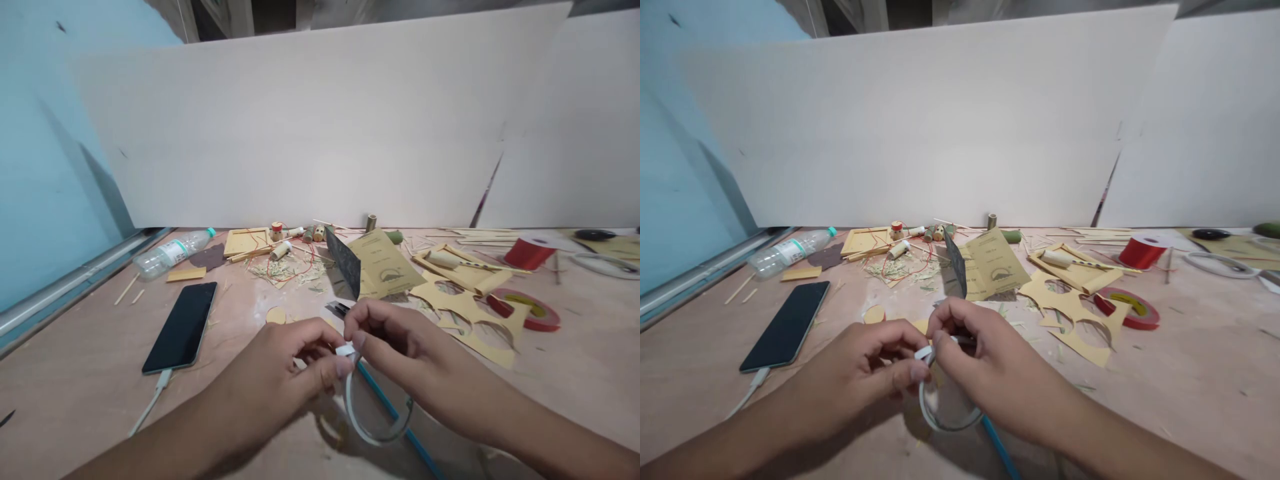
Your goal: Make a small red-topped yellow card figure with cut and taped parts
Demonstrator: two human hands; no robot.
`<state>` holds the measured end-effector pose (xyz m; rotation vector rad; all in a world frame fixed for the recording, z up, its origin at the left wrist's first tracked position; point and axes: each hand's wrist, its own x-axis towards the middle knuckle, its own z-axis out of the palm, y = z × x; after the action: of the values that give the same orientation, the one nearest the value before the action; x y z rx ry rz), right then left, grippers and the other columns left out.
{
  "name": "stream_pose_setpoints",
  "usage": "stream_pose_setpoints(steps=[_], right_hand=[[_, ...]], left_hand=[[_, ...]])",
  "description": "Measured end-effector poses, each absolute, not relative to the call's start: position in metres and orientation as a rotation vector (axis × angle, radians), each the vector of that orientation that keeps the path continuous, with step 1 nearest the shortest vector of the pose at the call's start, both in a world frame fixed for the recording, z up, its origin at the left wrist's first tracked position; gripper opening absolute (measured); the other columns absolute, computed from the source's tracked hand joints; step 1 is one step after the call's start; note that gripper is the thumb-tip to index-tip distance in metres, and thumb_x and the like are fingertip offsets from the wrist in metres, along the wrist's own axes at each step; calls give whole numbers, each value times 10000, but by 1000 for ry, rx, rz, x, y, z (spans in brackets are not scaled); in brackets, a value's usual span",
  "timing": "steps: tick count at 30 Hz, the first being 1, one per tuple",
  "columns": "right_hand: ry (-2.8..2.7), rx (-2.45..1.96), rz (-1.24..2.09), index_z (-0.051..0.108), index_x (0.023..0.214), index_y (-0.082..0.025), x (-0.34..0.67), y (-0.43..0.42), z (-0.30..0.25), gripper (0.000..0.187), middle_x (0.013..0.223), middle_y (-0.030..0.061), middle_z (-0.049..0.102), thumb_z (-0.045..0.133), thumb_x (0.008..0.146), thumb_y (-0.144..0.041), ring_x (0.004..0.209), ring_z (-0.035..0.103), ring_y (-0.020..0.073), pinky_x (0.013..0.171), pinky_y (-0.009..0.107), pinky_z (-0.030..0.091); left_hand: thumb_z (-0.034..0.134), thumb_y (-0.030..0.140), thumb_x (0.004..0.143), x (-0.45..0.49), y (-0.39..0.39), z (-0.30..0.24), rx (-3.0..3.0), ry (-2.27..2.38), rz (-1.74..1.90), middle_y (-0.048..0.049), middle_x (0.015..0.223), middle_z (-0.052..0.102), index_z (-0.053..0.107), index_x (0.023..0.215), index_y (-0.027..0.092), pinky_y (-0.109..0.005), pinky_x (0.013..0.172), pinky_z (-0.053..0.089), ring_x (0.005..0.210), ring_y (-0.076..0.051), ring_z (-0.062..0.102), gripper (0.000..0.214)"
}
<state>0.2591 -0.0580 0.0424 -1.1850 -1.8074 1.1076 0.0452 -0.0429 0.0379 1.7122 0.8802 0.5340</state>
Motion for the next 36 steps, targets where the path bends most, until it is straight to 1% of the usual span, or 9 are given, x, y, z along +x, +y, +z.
stream_pose_setpoints(steps=[5,10,17,20,24,26,29,34,36], right_hand=[[-1739,-1235,1275,590,849,-217,259,-56,47,229,698,-50,491,582,1027,-361,606,432,132,523,248,343],[-1692,-1220,1418,600,879,-213,260,-57,48,261,698,-54,481,580,1035,-421,565,417,116,471,226,313],[-1663,-1212,1452,607,862,-222,260,-58,48,183,730,-49,506,675,961,-360,630,429,132,510,228,329],[-1693,-1209,1360,604,819,-216,258,-57,48,182,730,-46,505,686,936,-329,657,406,141,537,244,316],[-1717,-1220,1284,595,801,-211,257,-56,47,165,716,-53,494,657,935,-285,663,406,138,566,258,313],[-1727,-1219,1247,595,799,-209,257,-56,45,152,715,-56,498,644,934,-257,671,417,136,579,258,318],[-1757,-1197,1206,612,815,-208,257,-57,43,123,713,-56,529,623,937,-214,672,440,134,580,258,326],[-1751,-1190,1204,626,785,-203,258,-58,42,136,692,-56,540,645,918,-184,642,421,122,555,256,301],[-1655,-1172,1331,633,789,-201,259,-58,44,125,680,-61,518,660,911,-208,617,397,115,540,252,284]], left_hand=[[651,388,1050,45,-42,46,1867,990,646,53,845,718,736,1042,271,-231,698,464,738,-123,636,144],[655,357,1041,46,-43,46,1863,1038,669,54,858,709,724,1060,291,-230,651,487,675,-115,648,98],[638,429,1040,47,-43,43,1746,1065,665,50,735,628,684,966,245,-190,528,499,625,-123,625,204],[638,475,1038,46,-44,41,1702,1057,662,54,724,612,674,980,250,-182,504,491,614,-122,621,235],[566,572,1055,47,-46,42,1641,1033,654,50,763,624,676,1032,268,-201,509,494,622,-128,623,324],[606,502,1055,47,-46,44,1758,1037,668,48,817,658,694,1045,274,-204,570,495,662,-120,616,245],[669,322,1031,48,-45,46,2001,1032,688,48,933,714,712,1022,267,-205,660,478,750,-113,618,71],[637,239,1042,47,-42,43,2165,1004,677,45,966,721,697,1018,247,-215,695,479,783,-117,635,66],[618,214,1054,47,-42,40,2240,969,722,44,956,711,681,1019,245,-214,715,480,805,-118,642,79]])
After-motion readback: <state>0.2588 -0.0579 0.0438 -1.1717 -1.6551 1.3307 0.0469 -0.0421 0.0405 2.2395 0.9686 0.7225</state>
